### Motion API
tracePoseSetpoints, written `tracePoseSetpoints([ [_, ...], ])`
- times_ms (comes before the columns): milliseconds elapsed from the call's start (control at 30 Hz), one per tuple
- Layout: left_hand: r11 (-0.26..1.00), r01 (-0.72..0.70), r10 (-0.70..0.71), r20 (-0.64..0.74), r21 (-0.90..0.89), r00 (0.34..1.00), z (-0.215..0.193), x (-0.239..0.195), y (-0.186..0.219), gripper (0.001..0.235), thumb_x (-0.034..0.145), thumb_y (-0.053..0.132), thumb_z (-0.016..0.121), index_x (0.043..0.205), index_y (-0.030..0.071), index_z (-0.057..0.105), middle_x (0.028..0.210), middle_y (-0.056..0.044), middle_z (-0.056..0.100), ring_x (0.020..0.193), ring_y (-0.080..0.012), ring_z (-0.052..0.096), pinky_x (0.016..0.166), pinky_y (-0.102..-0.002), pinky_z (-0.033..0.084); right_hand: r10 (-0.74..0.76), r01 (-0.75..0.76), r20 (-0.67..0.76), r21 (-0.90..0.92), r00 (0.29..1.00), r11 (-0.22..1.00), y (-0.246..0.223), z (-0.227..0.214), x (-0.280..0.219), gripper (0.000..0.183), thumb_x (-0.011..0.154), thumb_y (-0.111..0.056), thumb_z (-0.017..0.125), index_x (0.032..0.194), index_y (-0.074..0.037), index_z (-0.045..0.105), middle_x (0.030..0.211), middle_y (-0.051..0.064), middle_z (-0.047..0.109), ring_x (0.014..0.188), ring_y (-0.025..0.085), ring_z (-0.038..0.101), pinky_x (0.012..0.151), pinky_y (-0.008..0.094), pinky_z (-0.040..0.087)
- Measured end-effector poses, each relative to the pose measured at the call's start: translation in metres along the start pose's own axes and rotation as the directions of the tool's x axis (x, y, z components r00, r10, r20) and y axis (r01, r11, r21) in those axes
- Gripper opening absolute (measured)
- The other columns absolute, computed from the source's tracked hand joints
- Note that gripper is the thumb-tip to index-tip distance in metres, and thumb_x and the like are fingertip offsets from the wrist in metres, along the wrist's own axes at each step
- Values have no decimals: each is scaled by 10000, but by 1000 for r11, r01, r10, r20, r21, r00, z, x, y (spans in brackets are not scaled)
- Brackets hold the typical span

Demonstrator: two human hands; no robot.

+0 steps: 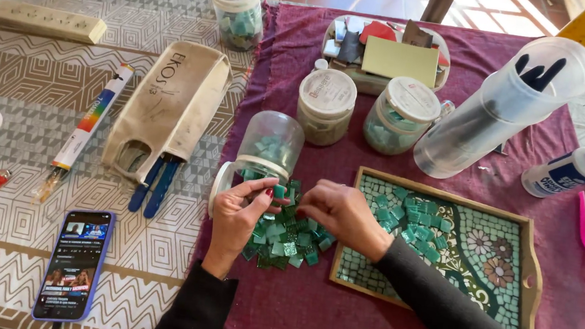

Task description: The person pours green glass mosaic tiles from a plastic container onto the table and places them one by one onto a decorative tray, pressing them into the design. They then carry a cup to the kitchen sink, rinse it, return, and handle a canvas bag with pliers.

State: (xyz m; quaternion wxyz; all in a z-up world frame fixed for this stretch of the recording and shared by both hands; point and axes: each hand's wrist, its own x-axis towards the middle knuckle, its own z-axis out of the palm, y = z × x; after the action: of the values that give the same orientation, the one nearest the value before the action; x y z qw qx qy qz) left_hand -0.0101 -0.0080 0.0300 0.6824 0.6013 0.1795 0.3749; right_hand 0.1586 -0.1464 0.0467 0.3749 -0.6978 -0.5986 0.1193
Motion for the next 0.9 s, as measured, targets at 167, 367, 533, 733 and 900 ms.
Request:
tracePoseSetpoints([
  [167,998,-55,56,25,-39,998,2,-2,-3,208,890,-80,701,1091,-132,715,931,-283,757,781,-287,786,667,-351,688,531,-375,233,910,815,177,0,-18,-28,115,1003,-155,525,1090,-95,571,874,47,530,738,136,520,496,186,375],
  [367,924,-331,291,207,192,934,35,-14,34,199,812,-49,823,999,12,797,876,-138,745,720,-190,755,613,-299,659,571,-520,434,854,697,-15,-29,-23,-51,294,1014,-316,549,1049,-41,648,976,158,700,804,218,663,478,186,396],
  [533,712,-506,339,393,487,855,63,-31,73,269,842,68,817,1102,110,764,940,-68,750,834,-249,738,721,-359,629,552,-521,439,854,709,-9,-39,-41,-51,333,1057,-334,573,986,-17,645,895,115,610,700,226,624,410,185,336],
  [733,445,-570,30,624,691,781,52,-59,45,249,806,105,734,1025,112,617,995,-34,607,749,-268,662,636,-397,531,607,-423,128,826,784,372,18,-102,-92,244,1031,-86,523,1190,23,673,992,96,672,746,109,546,618,222,437],
  [900,251,-574,-20,597,779,802,44,-71,22,205,831,47,619,1025,114,619,1100,-39,599,865,-260,654,697,-391,562,501,-367,-112,548,858,752,32,-119,-141,519,842,78,414,1299,-14,642,1211,43,671,1033,122,572,922,235,435],
])
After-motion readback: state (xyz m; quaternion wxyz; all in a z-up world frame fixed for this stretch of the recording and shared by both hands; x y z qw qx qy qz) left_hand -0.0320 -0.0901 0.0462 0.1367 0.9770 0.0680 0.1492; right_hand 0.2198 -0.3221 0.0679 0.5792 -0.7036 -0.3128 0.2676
